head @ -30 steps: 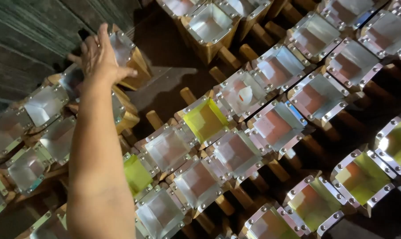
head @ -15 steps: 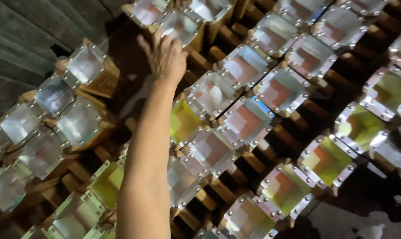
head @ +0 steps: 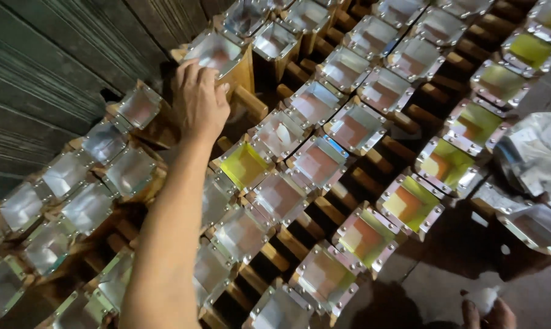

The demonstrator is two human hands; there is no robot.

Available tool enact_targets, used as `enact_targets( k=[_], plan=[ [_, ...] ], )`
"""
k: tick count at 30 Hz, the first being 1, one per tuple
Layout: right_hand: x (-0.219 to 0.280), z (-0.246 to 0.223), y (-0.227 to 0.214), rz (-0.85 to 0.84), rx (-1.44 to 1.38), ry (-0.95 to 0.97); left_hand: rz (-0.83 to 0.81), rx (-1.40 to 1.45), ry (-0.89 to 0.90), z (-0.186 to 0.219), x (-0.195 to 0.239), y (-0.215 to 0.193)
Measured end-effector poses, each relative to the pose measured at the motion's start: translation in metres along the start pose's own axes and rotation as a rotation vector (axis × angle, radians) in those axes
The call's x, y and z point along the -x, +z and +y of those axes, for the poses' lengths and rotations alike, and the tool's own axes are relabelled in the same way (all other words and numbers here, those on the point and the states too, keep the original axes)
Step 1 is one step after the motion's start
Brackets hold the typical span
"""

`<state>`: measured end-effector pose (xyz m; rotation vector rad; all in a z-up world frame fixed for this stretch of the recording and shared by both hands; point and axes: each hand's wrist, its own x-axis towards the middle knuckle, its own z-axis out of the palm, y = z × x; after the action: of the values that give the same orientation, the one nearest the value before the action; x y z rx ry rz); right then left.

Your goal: Applying sealant or glue to the edges of small wooden box frames with metal inserts

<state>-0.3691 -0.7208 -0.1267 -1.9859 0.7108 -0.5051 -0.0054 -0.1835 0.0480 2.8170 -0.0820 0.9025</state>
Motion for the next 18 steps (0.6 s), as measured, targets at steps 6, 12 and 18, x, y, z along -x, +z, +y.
enact_targets(
  k=[6,12,18],
  plan=[
    [0.008,-0.057,-0.026,-0.134,-0.011,0.025,0.119,0.273,0.277,0.061,0.039,-0.138],
    [0.019,-0.036,-0.052,-0.126,-0.199,0.051,0.088,0.358,0.243,0.211,0.148,-0.277],
    [0.055,-0.063,-0.113,-0.240,-0.510,-0.013,0.008,0.843,0.178,0.322,0.289,-0.301]
  ],
)
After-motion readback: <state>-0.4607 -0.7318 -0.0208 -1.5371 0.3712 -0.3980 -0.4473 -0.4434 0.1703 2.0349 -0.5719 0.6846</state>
